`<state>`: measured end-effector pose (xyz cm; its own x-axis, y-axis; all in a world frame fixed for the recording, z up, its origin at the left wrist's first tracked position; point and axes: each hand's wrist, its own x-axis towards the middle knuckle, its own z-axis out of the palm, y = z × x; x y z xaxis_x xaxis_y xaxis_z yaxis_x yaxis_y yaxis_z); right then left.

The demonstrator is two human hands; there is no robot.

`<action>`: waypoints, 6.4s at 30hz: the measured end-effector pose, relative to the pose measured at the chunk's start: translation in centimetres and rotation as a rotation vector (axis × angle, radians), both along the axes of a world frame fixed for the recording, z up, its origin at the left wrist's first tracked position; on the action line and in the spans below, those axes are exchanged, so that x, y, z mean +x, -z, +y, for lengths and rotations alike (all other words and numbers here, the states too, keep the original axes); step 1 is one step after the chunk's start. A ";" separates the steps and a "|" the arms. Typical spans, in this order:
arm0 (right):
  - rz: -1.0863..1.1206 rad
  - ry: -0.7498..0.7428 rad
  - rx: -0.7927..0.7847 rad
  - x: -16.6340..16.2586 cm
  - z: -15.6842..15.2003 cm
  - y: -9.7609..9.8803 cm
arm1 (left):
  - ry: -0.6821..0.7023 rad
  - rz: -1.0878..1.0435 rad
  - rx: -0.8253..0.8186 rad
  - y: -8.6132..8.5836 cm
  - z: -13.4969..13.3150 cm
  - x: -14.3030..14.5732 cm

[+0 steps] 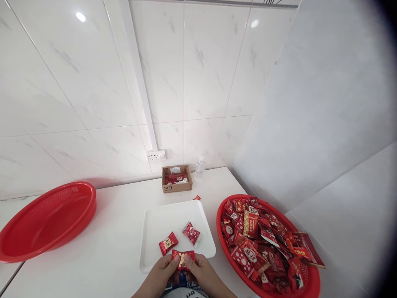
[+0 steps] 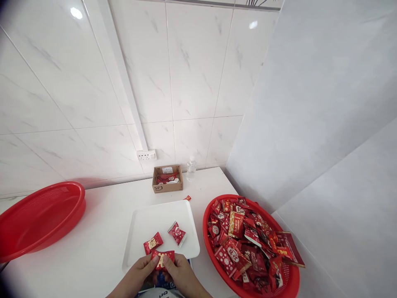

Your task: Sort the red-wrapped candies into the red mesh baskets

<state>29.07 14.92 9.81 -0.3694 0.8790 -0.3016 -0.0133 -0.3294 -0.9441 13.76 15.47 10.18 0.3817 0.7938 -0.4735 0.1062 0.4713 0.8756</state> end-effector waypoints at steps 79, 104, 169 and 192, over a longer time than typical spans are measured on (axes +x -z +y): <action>-0.029 0.065 0.032 -0.5 0.6 2.3 | -0.065 -0.007 -0.007 2.5 0.9 -0.2; -0.674 0.167 0.436 3.4 1.8 1.2 | -0.194 0.446 0.184 -1.7 4.0 -3.8; -0.533 0.675 0.264 -1.0 -6.7 5.9 | -0.121 0.840 0.629 6.0 -6.6 -14.7; -0.358 0.627 -0.317 -3.7 -17.3 8.7 | 0.014 0.741 0.728 5.7 -8.0 -12.5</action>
<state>25.34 -2.38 1.11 0.3340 0.7433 -0.5796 0.0014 -0.6152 -0.7883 1.30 7.50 4.52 0.2017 0.9795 -0.0012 0.7353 -0.1506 0.6608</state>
